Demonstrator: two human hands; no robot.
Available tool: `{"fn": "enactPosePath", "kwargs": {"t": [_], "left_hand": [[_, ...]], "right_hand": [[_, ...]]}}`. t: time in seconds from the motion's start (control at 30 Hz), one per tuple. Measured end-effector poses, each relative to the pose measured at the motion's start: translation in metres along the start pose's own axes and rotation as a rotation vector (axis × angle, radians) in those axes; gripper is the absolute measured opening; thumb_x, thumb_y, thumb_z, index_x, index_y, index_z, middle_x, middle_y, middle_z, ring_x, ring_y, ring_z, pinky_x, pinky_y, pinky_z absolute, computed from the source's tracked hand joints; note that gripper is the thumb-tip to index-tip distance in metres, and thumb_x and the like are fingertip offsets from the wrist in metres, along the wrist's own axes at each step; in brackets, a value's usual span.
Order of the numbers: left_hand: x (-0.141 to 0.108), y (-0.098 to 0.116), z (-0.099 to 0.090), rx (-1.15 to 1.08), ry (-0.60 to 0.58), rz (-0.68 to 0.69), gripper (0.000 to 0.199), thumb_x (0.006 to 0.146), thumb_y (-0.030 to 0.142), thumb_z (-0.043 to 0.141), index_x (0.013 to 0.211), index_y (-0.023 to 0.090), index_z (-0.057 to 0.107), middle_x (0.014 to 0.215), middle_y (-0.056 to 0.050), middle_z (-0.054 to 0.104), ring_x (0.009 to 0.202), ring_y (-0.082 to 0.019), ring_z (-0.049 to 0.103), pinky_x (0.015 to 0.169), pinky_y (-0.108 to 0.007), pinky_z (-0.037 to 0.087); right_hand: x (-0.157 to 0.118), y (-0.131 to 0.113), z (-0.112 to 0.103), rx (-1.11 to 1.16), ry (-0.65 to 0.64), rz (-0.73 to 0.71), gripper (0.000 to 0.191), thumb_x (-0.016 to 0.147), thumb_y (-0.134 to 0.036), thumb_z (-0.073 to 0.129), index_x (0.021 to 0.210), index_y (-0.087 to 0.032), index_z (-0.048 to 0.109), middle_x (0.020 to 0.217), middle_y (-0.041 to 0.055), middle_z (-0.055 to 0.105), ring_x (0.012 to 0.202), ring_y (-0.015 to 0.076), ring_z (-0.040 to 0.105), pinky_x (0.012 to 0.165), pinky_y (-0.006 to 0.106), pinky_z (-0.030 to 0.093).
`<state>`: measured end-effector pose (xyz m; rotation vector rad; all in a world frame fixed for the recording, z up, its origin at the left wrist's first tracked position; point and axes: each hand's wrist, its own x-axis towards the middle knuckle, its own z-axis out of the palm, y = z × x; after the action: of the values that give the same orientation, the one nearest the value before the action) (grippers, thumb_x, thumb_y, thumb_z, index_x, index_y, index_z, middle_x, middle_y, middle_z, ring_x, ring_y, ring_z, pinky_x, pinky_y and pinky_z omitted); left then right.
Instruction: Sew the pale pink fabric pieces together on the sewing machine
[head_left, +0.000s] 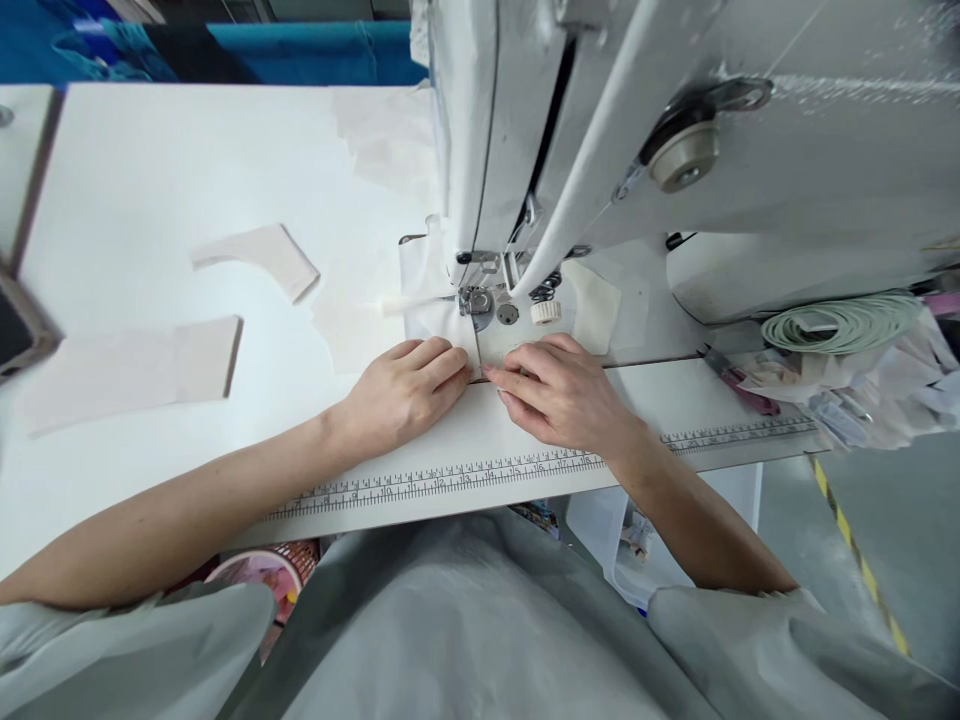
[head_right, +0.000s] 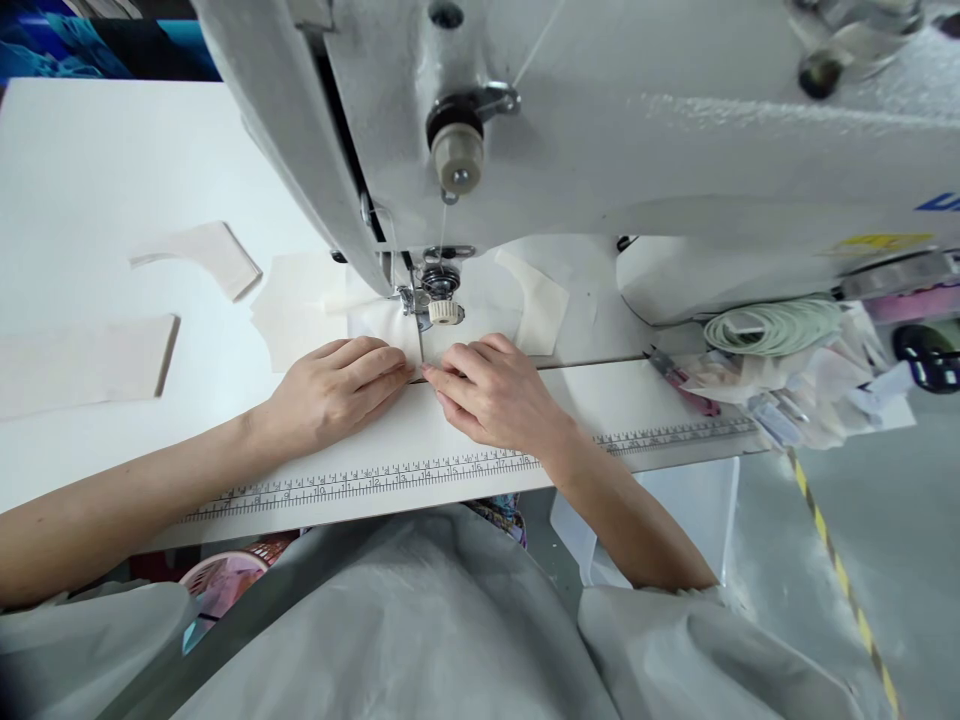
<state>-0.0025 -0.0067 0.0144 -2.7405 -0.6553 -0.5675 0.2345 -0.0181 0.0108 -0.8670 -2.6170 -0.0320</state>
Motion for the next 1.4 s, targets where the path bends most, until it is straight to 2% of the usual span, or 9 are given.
{"fn": "enactPosePath", "kwargs": {"t": [0.17, 0.43, 0.63, 0.77, 0.93, 1.03, 1.23, 1.4], "left_hand": [[0.000, 0.000, 0.000, -0.008, 0.009, -0.002, 0.011, 0.094, 0.011, 0.054, 0.093, 0.011, 0.065, 0.096, -0.007, 0.070, 0.084, -0.019, 0.063, 0.064, -0.031, 0.051], [-0.002, 0.002, -0.002, -0.020, -0.023, 0.003, 0.014, 0.095, 0.011, 0.051, 0.093, 0.011, 0.065, 0.099, -0.009, 0.069, 0.089, -0.020, 0.063, 0.071, -0.033, 0.053], [-0.002, 0.017, -0.007, -0.030, -0.062, -0.067, 0.017, 0.096, 0.012, 0.049, 0.095, 0.008, 0.066, 0.106, -0.013, 0.068, 0.098, -0.023, 0.064, 0.085, -0.038, 0.054], [-0.002, 0.029, -0.010, -0.018, -0.066, -0.109, 0.022, 0.095, 0.017, 0.052, 0.101, 0.003, 0.068, 0.110, -0.018, 0.068, 0.104, -0.027, 0.064, 0.091, -0.039, 0.054], [-0.005, 0.034, -0.012, 0.042, -0.098, -0.117, 0.029, 0.096, 0.019, 0.049, 0.107, 0.000, 0.068, 0.115, -0.022, 0.068, 0.107, -0.030, 0.065, 0.091, -0.042, 0.054], [-0.006, 0.033, -0.012, 0.045, -0.094, -0.119, 0.030, 0.096, 0.019, 0.049, 0.109, -0.001, 0.067, 0.115, -0.021, 0.069, 0.107, -0.030, 0.065, 0.092, -0.042, 0.054], [-0.007, 0.031, -0.013, 0.059, -0.111, -0.105, 0.030, 0.097, 0.019, 0.045, 0.103, 0.003, 0.070, 0.116, -0.018, 0.069, 0.107, -0.029, 0.065, 0.093, -0.040, 0.055], [-0.007, 0.032, -0.012, 0.054, -0.083, -0.101, 0.029, 0.097, 0.019, 0.047, 0.103, 0.001, 0.070, 0.116, -0.020, 0.069, 0.107, -0.030, 0.066, 0.092, -0.041, 0.055]], "right_hand": [[0.000, 0.000, 0.001, -0.008, -0.035, -0.014, 0.026, 0.096, -0.020, 0.047, 0.114, -0.017, 0.065, 0.093, 0.0044, 0.065, 0.082, 0.0157, 0.056, 0.082, 0.035, 0.041], [0.003, -0.004, 0.000, -0.039, -0.063, -0.020, 0.022, 0.097, -0.022, 0.048, 0.105, -0.017, 0.068, 0.090, 0.0037, 0.063, 0.080, 0.0158, 0.054, 0.081, 0.035, 0.038], [0.005, -0.007, -0.003, -0.026, -0.100, 0.004, 0.023, 0.097, -0.020, 0.046, 0.108, -0.018, 0.066, 0.093, 0.0044, 0.063, 0.084, 0.0162, 0.055, 0.084, 0.034, 0.038], [0.006, -0.008, -0.004, -0.019, -0.079, -0.002, 0.024, 0.097, -0.019, 0.046, 0.110, -0.016, 0.066, 0.090, 0.0048, 0.062, 0.083, 0.0159, 0.056, 0.084, 0.034, 0.040], [0.007, -0.009, -0.004, -0.001, -0.101, 0.008, 0.028, 0.097, -0.019, 0.045, 0.116, -0.017, 0.065, 0.091, 0.0054, 0.062, 0.084, 0.0165, 0.057, 0.086, 0.036, 0.043], [0.008, -0.010, -0.003, 0.002, -0.106, 0.016, 0.028, 0.097, -0.018, 0.045, 0.117, -0.016, 0.065, 0.089, 0.0052, 0.062, 0.085, 0.0165, 0.058, 0.086, 0.035, 0.042], [0.008, -0.011, -0.002, 0.008, -0.086, 0.011, 0.026, 0.097, -0.018, 0.045, 0.112, -0.017, 0.066, 0.088, 0.0044, 0.063, 0.084, 0.0155, 0.058, 0.087, 0.034, 0.042], [0.009, -0.011, -0.004, -0.011, -0.080, 0.003, 0.025, 0.096, -0.017, 0.046, 0.112, -0.015, 0.066, 0.088, 0.0043, 0.063, 0.083, 0.0156, 0.058, 0.085, 0.034, 0.042]]}}
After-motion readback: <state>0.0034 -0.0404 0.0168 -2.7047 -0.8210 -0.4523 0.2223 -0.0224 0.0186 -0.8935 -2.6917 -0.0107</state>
